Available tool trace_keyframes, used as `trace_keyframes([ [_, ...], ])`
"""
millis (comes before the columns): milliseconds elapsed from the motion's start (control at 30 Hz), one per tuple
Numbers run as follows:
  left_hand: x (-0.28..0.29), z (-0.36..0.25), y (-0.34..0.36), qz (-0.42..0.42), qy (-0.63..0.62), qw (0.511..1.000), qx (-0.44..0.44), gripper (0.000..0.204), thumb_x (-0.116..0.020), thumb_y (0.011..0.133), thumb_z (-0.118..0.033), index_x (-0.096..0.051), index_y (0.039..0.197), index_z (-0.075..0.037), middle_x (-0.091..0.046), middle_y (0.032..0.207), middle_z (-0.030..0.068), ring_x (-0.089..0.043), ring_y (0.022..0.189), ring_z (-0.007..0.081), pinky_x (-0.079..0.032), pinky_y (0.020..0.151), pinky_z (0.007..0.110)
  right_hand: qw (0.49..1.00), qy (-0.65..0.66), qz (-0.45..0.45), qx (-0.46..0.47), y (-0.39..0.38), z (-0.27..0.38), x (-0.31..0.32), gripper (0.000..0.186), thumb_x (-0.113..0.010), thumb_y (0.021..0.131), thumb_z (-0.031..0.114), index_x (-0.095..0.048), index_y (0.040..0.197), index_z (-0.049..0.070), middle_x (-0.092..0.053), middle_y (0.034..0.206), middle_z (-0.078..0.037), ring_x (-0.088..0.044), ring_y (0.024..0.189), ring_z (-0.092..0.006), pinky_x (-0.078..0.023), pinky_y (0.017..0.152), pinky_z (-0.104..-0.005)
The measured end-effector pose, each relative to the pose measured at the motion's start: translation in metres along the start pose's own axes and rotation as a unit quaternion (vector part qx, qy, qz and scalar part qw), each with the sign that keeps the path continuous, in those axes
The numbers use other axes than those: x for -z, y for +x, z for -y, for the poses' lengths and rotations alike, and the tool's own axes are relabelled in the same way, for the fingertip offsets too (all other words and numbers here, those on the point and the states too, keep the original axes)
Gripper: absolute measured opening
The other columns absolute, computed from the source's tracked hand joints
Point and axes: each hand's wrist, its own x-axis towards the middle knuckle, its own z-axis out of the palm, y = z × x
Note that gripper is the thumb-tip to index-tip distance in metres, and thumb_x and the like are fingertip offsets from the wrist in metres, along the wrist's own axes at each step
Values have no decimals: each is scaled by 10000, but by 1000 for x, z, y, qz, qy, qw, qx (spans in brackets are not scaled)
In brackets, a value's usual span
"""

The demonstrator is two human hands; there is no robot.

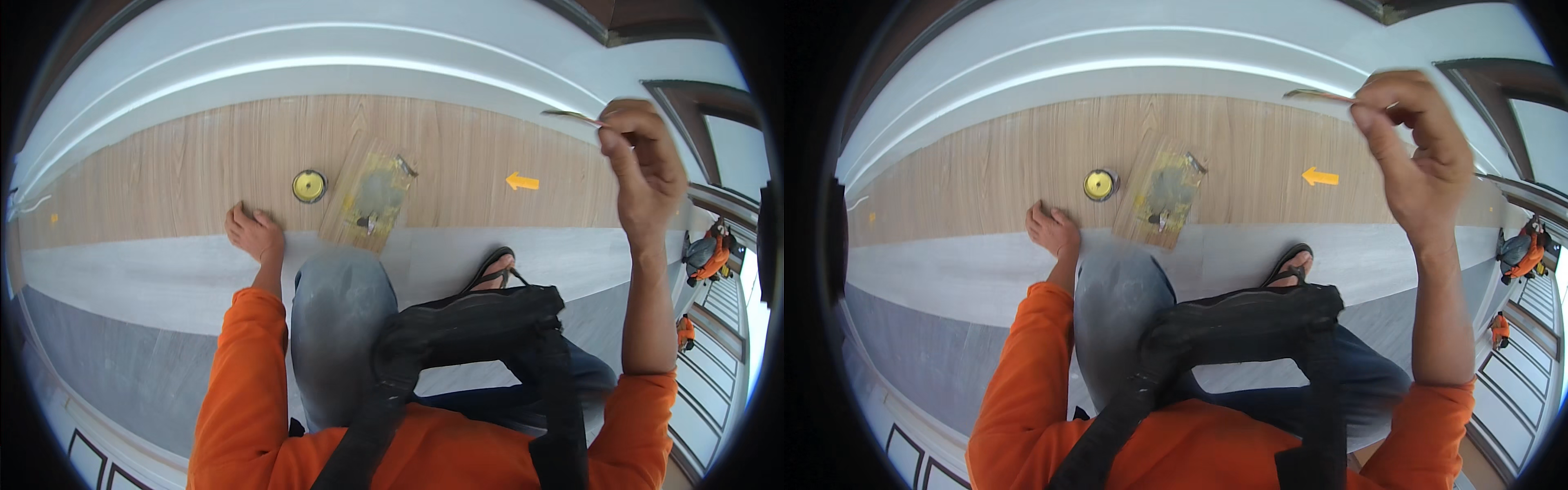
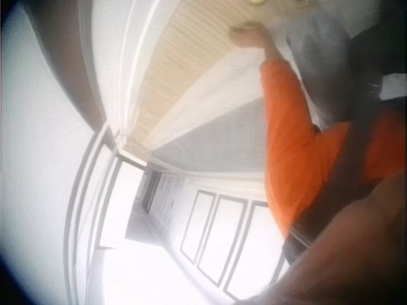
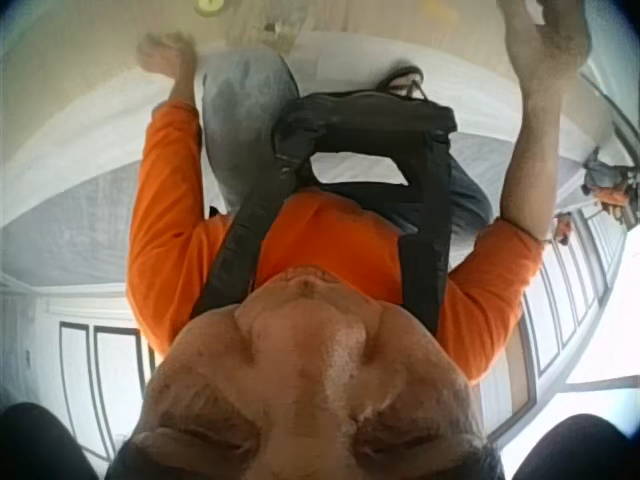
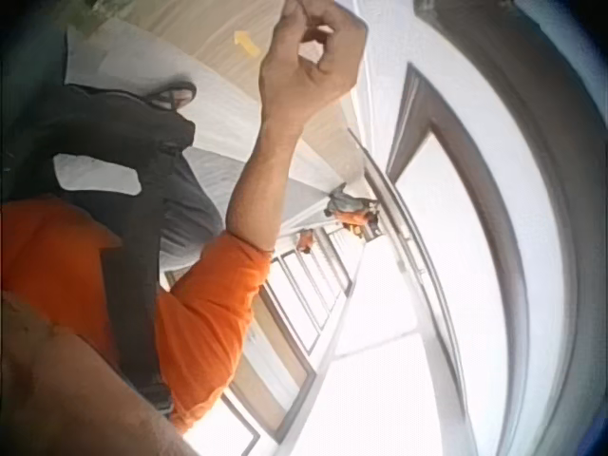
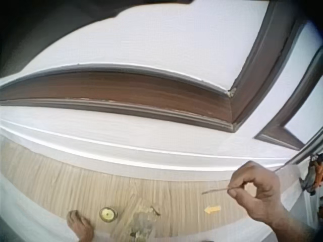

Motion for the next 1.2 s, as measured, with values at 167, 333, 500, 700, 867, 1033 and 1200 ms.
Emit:
trace_keyframes([
  [167,-6,10,-1,-8,-29,999,-23,495,-609,924,-235,-550,1388,-72,-519,1433,159,-423,1378,367,-310,1168,510,978,-37,123,-166,-58,-30,-34,98,-728,894,-2,-700,970,53,-667,892,-36,-631,791,-130,-503,678,-270],
  [333,19,39,4,156,25,983,-91,426,-632,926,-200,-597,1323,-49,-627,1285,155,-579,1200,359,-452,1037,509,963,33,185,-194,-105,-93,-81,71,-731,898,32,-699,958,53,-653,859,-44,-616,745,-138,-509,661,-279],
  [500,96,11,5,649,-146,740,101,474,-652,948,-202,-566,1382,-32,-660,1206,121,-647,1024,211,-549,887,377,932,201,108,-281,-128,-150,-157,64,-722,939,70,-721,999,48,-687,853,-13,-599,748,-86,-511,673,-263],
  [700,89,-42,-46,535,-157,813,168,608,-664,946,-151,-434,1483,19,-630,1245,177,-644,1050,230,-547,897,371,850,357,35,-386,-136,-184,-215,139,-684,990,85,-700,1110,15,-750,977,-25,-625,828,-62,-501,707,-234],
  [867,22,-83,-127,333,-152,907,209,581,-653,875,-67,-472,1413,55,-607,1293,215,-621,1154,315,-500,1001,395,896,279,81,-336,-114,-196,-218,92,-708,951,70,-747,1030,42,-720,903,-5,-600,764,-71,-497,688,-252],
  [1033,-1,-151,-142,249,-198,899,301,495,-651,844,-49,-539,1309,76,-630,1225,231,-619,1148,346,-500,997,416,945,201,82,-244,-104,-202,-209,86,-712,932,61,-745,1007,36,-707,930,-44,-618,765,-113,-507,708,-279],
  [1200,-6,-180,-137,283,-250,912,162,496,-649,861,-40,-529,1334,45,-620,1257,192,-617,1139,294,-507,978,389,974,112,145,-135,-86,-213,-205,122,-698,942,99,-730,1049,51,-709,976,-80,-679,827,-208,-551,758,-356],
])
